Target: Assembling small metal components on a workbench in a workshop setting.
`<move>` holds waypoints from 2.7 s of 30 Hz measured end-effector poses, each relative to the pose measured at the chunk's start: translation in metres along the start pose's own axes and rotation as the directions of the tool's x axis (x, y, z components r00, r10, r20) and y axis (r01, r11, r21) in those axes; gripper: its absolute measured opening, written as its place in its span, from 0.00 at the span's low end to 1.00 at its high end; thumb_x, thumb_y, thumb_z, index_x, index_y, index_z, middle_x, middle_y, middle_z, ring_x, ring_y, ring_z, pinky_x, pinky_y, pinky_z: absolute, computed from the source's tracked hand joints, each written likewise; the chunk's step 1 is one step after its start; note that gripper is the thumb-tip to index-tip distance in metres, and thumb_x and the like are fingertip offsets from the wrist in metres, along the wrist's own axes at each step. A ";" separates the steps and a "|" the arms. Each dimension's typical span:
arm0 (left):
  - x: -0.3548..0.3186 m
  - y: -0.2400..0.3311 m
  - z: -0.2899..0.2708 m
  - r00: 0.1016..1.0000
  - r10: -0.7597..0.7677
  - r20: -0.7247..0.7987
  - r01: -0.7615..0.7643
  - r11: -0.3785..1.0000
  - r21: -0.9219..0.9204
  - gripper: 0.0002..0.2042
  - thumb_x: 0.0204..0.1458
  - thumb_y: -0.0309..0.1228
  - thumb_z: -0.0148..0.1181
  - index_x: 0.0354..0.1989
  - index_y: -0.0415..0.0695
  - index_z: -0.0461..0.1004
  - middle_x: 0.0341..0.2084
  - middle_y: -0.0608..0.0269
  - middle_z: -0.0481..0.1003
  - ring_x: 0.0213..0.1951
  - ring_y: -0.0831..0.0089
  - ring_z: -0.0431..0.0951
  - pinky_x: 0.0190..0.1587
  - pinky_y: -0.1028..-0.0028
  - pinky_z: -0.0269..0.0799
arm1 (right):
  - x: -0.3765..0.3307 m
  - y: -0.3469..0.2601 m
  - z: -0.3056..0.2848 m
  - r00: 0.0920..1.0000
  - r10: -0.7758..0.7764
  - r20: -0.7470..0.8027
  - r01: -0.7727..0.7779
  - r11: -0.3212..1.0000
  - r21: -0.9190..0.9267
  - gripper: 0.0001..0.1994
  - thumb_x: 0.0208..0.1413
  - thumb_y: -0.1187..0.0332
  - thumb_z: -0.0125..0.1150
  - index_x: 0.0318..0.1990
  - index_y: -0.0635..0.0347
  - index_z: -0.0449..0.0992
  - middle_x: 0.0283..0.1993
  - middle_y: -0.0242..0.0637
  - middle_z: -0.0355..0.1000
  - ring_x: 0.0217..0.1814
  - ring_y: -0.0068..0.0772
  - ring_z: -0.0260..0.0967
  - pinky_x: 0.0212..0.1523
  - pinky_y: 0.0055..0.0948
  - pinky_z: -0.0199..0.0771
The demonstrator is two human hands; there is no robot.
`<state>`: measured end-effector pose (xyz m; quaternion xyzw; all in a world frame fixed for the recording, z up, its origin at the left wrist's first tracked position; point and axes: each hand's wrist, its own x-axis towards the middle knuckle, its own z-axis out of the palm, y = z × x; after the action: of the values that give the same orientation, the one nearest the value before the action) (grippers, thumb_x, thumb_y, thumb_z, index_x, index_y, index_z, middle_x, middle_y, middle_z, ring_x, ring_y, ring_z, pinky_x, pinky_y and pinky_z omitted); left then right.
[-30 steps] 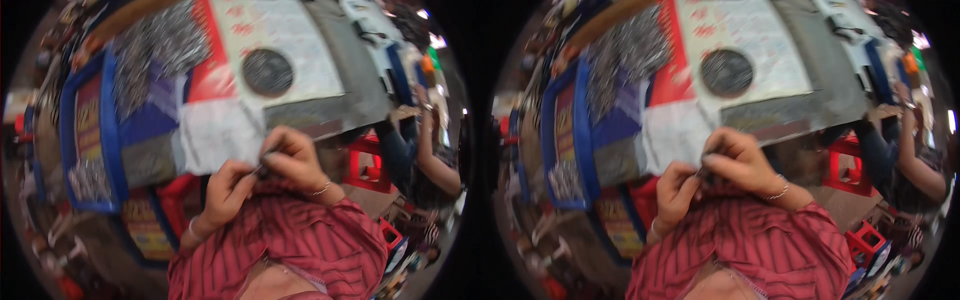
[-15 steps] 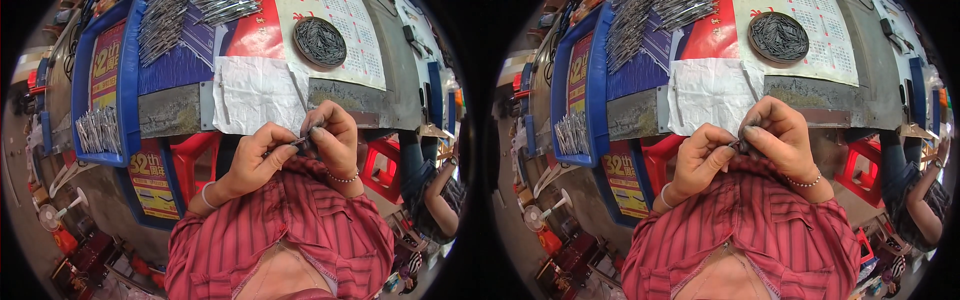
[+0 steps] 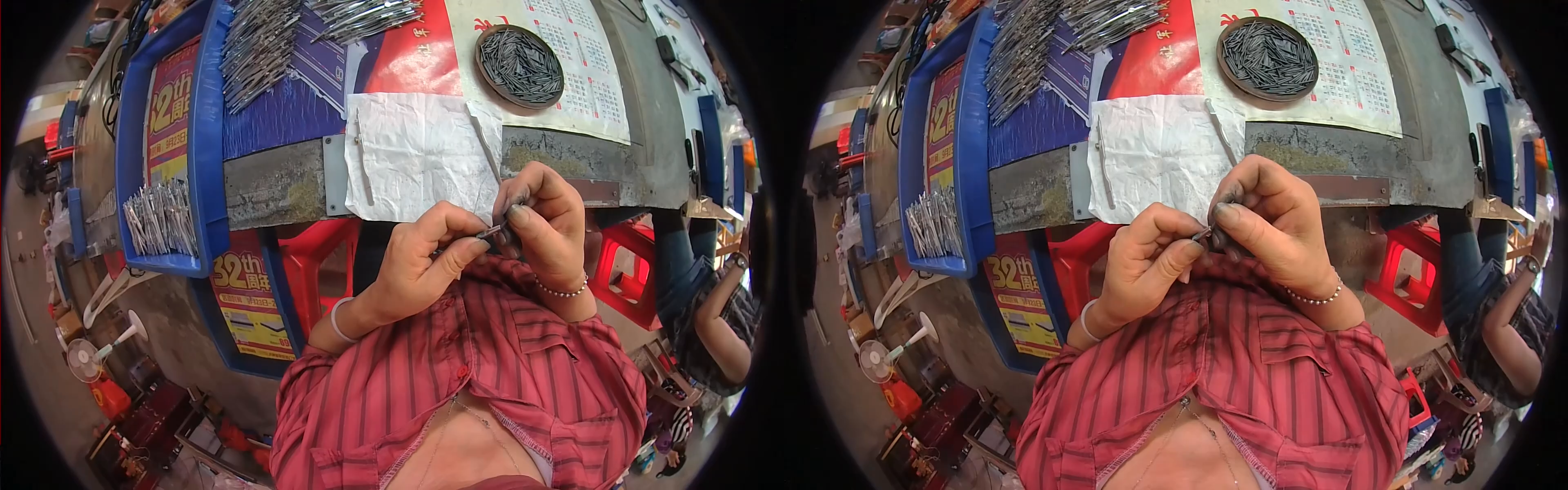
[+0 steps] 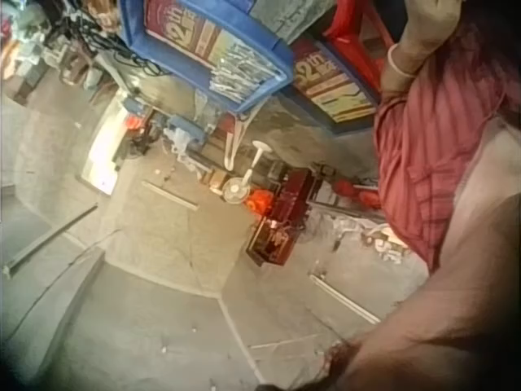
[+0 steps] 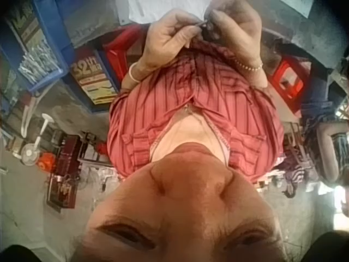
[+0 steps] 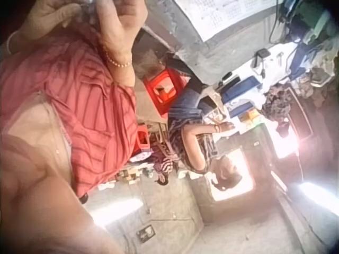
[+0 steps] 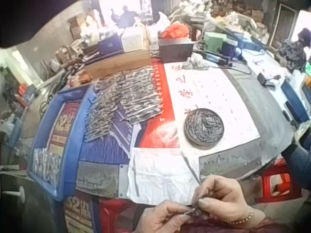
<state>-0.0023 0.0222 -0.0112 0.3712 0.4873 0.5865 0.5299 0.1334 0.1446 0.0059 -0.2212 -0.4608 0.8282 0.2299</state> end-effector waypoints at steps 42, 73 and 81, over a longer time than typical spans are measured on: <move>0.001 0.002 0.007 0.859 0.513 -0.005 -0.296 0.504 0.812 0.12 0.42 0.21 0.66 0.36 0.37 0.72 0.23 0.55 0.75 0.24 0.61 0.77 0.24 0.70 0.72 | -0.013 0.022 -0.005 0.994 -0.083 -0.077 0.051 0.934 -0.353 0.09 0.58 0.69 0.55 0.33 0.64 0.64 0.31 0.35 0.67 0.31 0.18 0.58 0.31 0.16 0.57; 0.140 0.116 -0.135 0.762 0.620 -0.187 -0.076 0.372 0.925 0.05 0.49 0.23 0.57 0.33 0.36 0.73 0.27 0.55 0.74 0.30 0.65 0.75 0.34 0.71 0.69 | 0.012 0.018 -0.076 0.927 -0.257 -0.273 0.094 0.864 -0.494 0.03 0.58 0.74 0.53 0.38 0.63 0.68 0.29 0.27 0.67 0.26 0.14 0.62 0.27 0.15 0.64; 0.263 0.101 -0.280 0.760 0.641 -0.108 0.042 0.116 0.992 0.07 0.47 0.28 0.60 0.34 0.38 0.76 0.26 0.55 0.77 0.30 0.68 0.78 0.34 0.73 0.70 | 0.015 0.024 -0.070 0.827 -0.560 -0.056 0.296 0.516 -0.804 0.04 0.49 0.78 0.58 0.32 0.62 0.69 0.25 0.40 0.69 0.21 0.35 0.66 0.23 0.27 0.64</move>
<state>-0.3383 0.2340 -0.0049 0.5370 0.7721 0.3165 -0.1234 0.1576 0.1890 -0.0508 -0.3010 -0.7651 0.4223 0.3817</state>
